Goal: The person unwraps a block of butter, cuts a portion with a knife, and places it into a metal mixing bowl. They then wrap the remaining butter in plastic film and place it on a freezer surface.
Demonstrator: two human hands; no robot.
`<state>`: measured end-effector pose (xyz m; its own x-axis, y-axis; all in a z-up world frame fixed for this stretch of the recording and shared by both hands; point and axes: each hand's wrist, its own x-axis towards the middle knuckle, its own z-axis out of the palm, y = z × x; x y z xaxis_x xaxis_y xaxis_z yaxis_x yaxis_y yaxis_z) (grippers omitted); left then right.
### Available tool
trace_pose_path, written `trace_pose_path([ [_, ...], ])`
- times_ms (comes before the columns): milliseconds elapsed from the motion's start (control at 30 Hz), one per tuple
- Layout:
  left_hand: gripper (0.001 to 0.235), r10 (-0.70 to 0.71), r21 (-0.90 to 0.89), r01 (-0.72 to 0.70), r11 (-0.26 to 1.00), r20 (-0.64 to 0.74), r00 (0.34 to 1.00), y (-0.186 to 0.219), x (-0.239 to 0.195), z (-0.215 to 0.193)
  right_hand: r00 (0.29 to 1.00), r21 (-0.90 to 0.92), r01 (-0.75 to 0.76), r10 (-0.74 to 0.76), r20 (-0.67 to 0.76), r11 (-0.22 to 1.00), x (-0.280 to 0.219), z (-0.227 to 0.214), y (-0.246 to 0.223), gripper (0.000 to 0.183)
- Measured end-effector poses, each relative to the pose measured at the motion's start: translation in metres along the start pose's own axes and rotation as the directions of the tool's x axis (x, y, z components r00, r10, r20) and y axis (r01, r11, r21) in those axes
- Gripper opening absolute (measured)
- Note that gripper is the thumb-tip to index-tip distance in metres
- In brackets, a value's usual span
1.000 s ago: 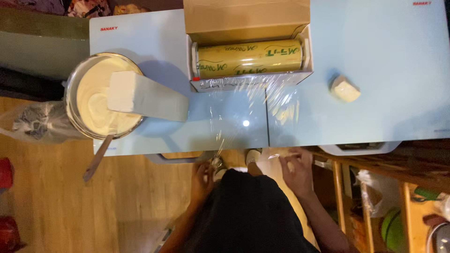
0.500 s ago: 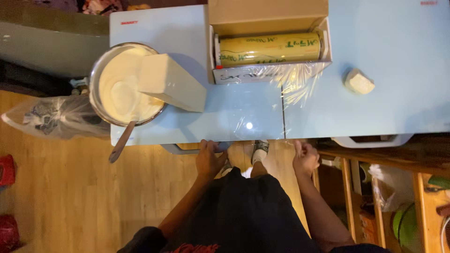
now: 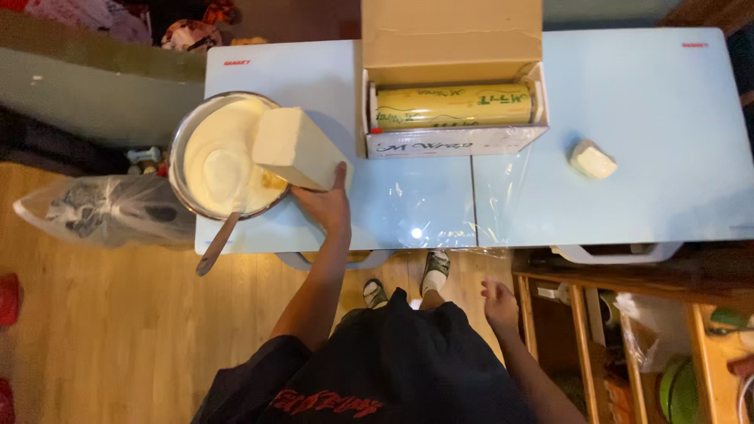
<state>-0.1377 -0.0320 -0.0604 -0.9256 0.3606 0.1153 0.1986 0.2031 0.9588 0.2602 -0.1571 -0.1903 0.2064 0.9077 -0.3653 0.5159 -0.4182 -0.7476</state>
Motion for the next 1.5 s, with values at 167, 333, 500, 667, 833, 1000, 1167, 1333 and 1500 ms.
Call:
trace_pose_path([
  [167, 0.094, -0.003, -0.191, 0.004, 0.982, 0.003, 1.0, 0.009, -0.003, -0.006, 0.997, 0.066, 0.046, -0.049, 0.057, 0.997, -0.005, 0.001, -0.014, 0.043],
  [333, 0.081, 0.162, -0.137, -0.138, 0.981, 0.187, 0.969, 0.03, -0.024, -0.057, 0.953, 0.137, 0.301, -0.304, 0.001, 0.944, -0.019, -0.008, -0.076, 0.026],
  [500, 0.068, -0.035, -0.027, 0.051, 0.998, 0.422, 0.906, 0.059, -0.048, -0.118, 0.765, 0.126, 0.62, -0.633, 0.121, 0.774, -0.04, -0.021, -0.155, 0.017],
  [667, 0.068, 0.036, -0.017, -0.034, 0.999, 0.69, 0.723, 0.063, -0.075, -0.145, 0.654, 0.447, 0.451, -0.627, 0.423, 0.772, -0.043, 0.001, -0.208, 0.07],
  [833, 0.071, -0.168, 0.061, 0.257, 0.964, 0.892, 0.42, 0.041, -0.134, -0.123, 0.661, 0.488, 0.131, -0.443, 0.606, 0.863, -0.047, -0.003, -0.18, 0.076],
  [1000, 0.065, -0.161, 0.079, 0.407, 0.91, 0.972, 0.171, 0.025, -0.187, -0.099, 0.815, 0.52, -0.071, -0.251, 0.522, 0.851, -0.05, -0.016, -0.124, 0.06],
  [1167, 0.055, -0.235, 0.15, 0.455, 0.878, 0.962, 0.136, 0.002, -0.214, -0.074, 0.857, 0.538, -0.125, -0.183, 0.482, 0.834, -0.026, -0.019, -0.093, 0.052],
  [1333, 0.054, -0.411, 0.24, 0.667, 0.705, 0.905, 0.109, -0.026, -0.229, -0.057, 0.811, 0.42, -0.258, -0.041, 0.583, 0.87, -0.001, -0.019, -0.096, 0.059],
  [1500, 0.058, -0.452, 0.362, 0.546, 0.756, 0.891, 0.034, -0.038, -0.223, -0.051, 0.772, 0.328, -0.304, 0.03, 0.635, 0.895, 0.005, -0.033, -0.12, 0.064],
])
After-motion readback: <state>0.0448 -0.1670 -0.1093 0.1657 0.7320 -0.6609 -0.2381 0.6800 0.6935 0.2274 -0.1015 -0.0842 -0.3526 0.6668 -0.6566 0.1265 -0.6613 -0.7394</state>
